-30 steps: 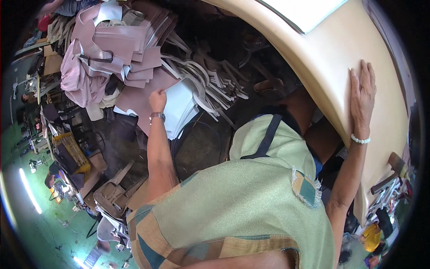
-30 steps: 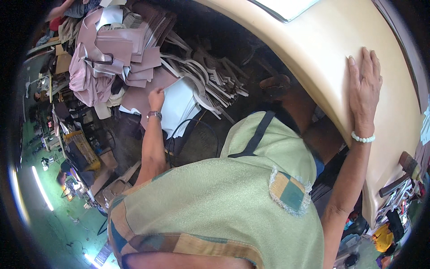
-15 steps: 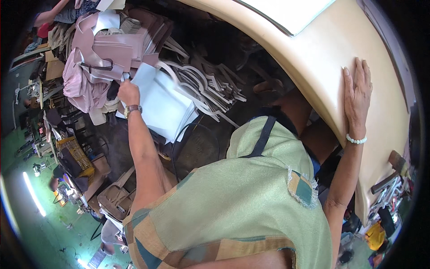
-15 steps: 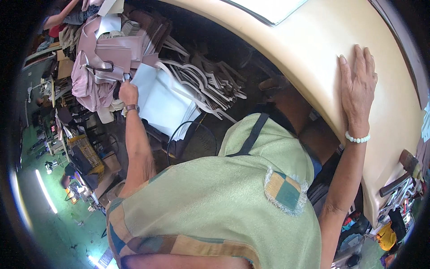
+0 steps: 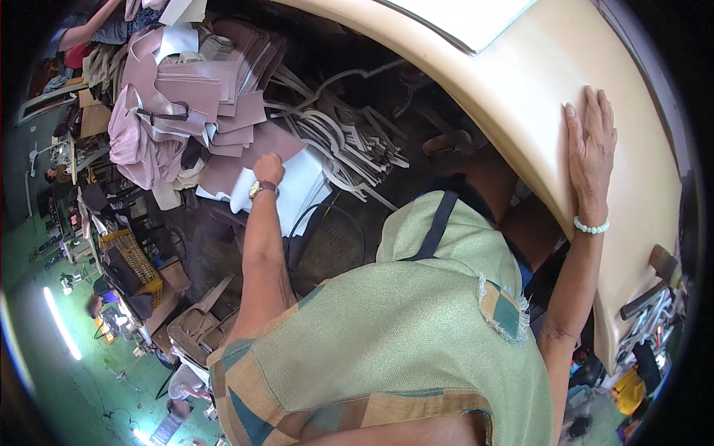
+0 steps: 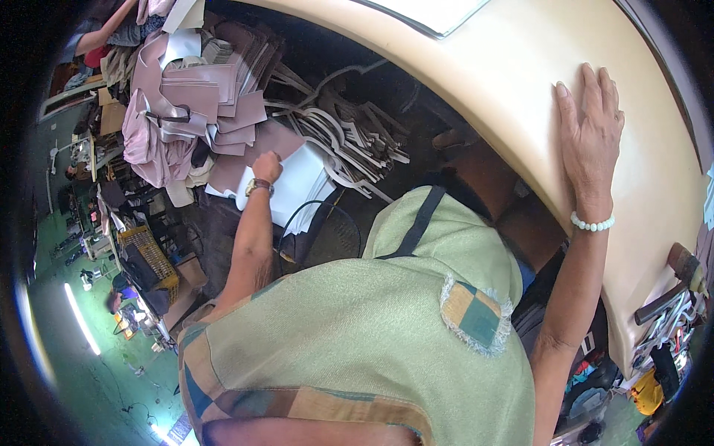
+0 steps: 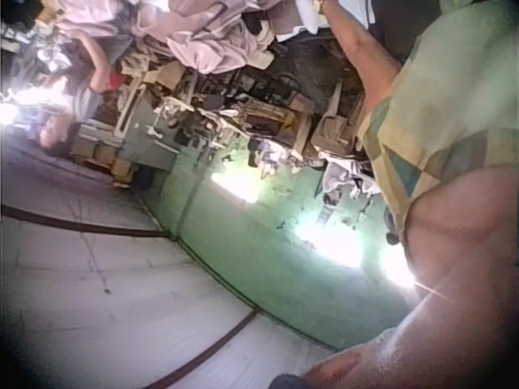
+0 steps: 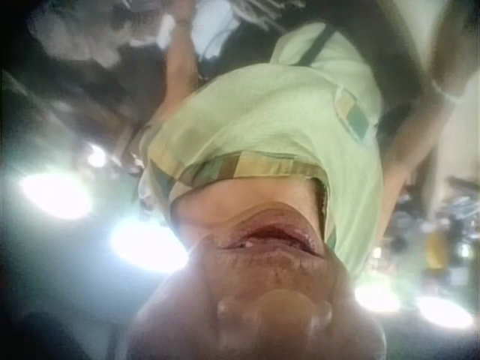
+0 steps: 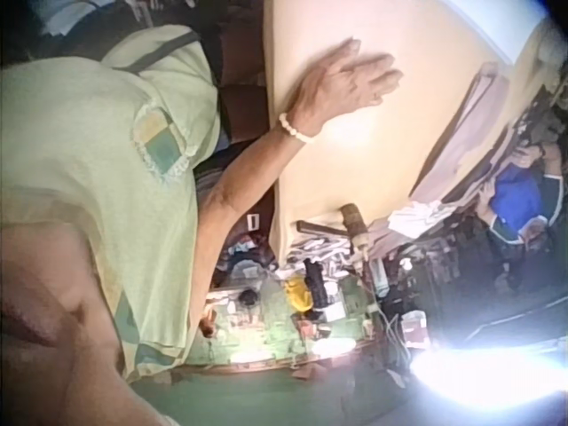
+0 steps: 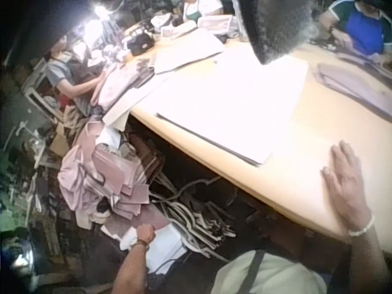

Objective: The person applies adhesive to a leather strip using a squeeze bottle and attaches it to the curved edge of a large white leather piece, pressing it firmly and hammering it into place.

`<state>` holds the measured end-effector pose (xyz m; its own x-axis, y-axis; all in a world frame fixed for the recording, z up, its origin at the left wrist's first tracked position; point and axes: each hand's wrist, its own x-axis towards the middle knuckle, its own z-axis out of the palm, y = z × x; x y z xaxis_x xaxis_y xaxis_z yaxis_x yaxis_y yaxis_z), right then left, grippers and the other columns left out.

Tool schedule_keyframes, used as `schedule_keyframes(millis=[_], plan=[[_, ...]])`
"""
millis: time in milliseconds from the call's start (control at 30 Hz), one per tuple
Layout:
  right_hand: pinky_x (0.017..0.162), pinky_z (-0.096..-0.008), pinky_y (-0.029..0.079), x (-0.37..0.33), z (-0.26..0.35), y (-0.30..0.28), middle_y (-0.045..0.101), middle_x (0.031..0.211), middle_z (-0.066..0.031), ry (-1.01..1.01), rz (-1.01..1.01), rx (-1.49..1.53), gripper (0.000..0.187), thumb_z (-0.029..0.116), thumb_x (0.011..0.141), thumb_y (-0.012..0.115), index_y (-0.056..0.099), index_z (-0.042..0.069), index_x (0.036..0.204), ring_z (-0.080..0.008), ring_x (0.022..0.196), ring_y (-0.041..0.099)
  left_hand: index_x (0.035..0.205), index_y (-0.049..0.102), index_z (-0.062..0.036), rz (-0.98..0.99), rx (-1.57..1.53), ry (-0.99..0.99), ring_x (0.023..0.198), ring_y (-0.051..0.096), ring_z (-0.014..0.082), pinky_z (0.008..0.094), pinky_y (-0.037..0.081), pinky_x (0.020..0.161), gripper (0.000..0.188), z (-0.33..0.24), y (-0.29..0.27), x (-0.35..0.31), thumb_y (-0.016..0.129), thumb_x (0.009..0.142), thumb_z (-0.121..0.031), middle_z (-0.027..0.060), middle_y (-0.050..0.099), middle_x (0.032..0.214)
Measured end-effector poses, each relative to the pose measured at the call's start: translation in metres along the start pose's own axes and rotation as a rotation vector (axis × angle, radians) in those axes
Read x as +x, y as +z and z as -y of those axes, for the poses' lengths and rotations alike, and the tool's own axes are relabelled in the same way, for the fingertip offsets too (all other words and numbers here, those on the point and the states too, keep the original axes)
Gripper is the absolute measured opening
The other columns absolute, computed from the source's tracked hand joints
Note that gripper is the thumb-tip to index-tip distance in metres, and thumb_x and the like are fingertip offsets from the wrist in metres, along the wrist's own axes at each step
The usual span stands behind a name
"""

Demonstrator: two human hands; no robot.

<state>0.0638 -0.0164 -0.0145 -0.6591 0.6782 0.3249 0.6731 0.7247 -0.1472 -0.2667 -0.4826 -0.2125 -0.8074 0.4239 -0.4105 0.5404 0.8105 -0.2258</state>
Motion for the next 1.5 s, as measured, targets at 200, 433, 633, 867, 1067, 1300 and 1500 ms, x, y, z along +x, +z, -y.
schedule_keyframes(millis=[200,433,633,867,1067,1300,1500], plan=[[0.106,-0.0505,0.022,0.001,0.0,-0.001,0.038,0.137,-0.0173,0.014,0.015,-0.009,0.054,0.046,0.089,0.046,0.047,0.009,0.129,-0.032,0.129,0.033,0.085,0.069,-0.0106,0.129,-0.014,-0.047,0.084,0.064,0.035,0.0429,0.051,0.075,0.019,-0.013,0.019,-0.014,0.057,0.071,-0.013,0.0191,0.065,0.088],[0.106,-0.0491,0.023,0.0,0.001,-0.003,0.038,0.137,-0.0179,0.007,0.009,-0.001,0.053,0.044,0.089,0.047,0.047,0.007,0.128,-0.0328,0.128,0.034,0.085,0.068,-0.0043,-0.068,-0.076,-0.276,0.083,0.063,0.0374,0.0437,0.051,0.073,0.024,-0.008,-0.033,-0.016,0.054,0.071,-0.019,0.0207,0.065,0.088],[0.106,-0.0462,0.024,0.0,0.004,-0.004,0.039,0.135,-0.0201,-0.009,0.006,0.035,0.049,0.038,0.089,0.051,0.049,0.006,0.126,-0.0337,0.127,0.035,0.074,0.064,-0.008,-0.726,0.222,-0.3,0.066,0.062,0.0292,0.0408,0.049,0.06,0.015,0.054,-0.113,-0.038,0.051,0.07,-0.014,0.0109,0.063,0.072],[0.099,-0.0472,0.03,0.003,0.046,-0.031,0.044,0.127,-0.0197,-0.217,-0.183,0.296,0.045,0.026,0.083,0.059,0.05,0.0,0.119,-0.0351,0.12,0.04,0.066,0.051,-0.0119,-1.463,0.348,0.02,0.063,0.05,0.0262,0.0406,0.039,0.056,0.009,0.032,-0.313,-0.095,0.048,0.062,-0.004,0.0053,0.047,0.063],[0.102,-0.0392,0.034,0.016,0.095,-0.087,0.042,0.131,-0.0227,-0.328,0.106,0.955,0.078,0.036,0.073,0.073,0.036,-0.001,0.131,-0.0342,0.12,0.044,0.076,0.059,0.0001,-1.899,0.19,0.712,0.08,0.06,0.0321,0.0412,0.046,0.076,0.023,-0.075,-0.478,-0.108,0.049,0.089,-0.016,0.0121,0.061,0.078],[0.098,-0.0372,0.036,-0.006,0.011,-0.118,0.044,0.127,-0.0203,-0.142,-0.34,0.925,0.082,0.028,0.066,0.08,0.037,-0.002,0.129,-0.0317,0.114,0.047,0.072,0.056,-0.0057,-1.665,-0.037,1.741,0.088,0.057,0.0226,0.0334,0.049,0.077,0.013,-0.387,-0.542,-0.124,0.061,0.063,-0.015,0.0068,0.055,0.081],[0.094,-0.0299,0.039,-0.066,-0.061,-0.122,0.044,0.126,-0.0142,0.549,-0.728,1.193,0.064,-0.002,0.081,0.06,0.026,-0.004,0.135,-0.0185,0.107,0.05,0.079,0.054,-0.0073,-1.228,-0.356,2.281,0.106,0.052,0.0237,0.0419,0.041,0.095,0.01,-0.56,-0.447,-0.169,0.058,0.072,-0.013,0.0086,0.054,0.101]])
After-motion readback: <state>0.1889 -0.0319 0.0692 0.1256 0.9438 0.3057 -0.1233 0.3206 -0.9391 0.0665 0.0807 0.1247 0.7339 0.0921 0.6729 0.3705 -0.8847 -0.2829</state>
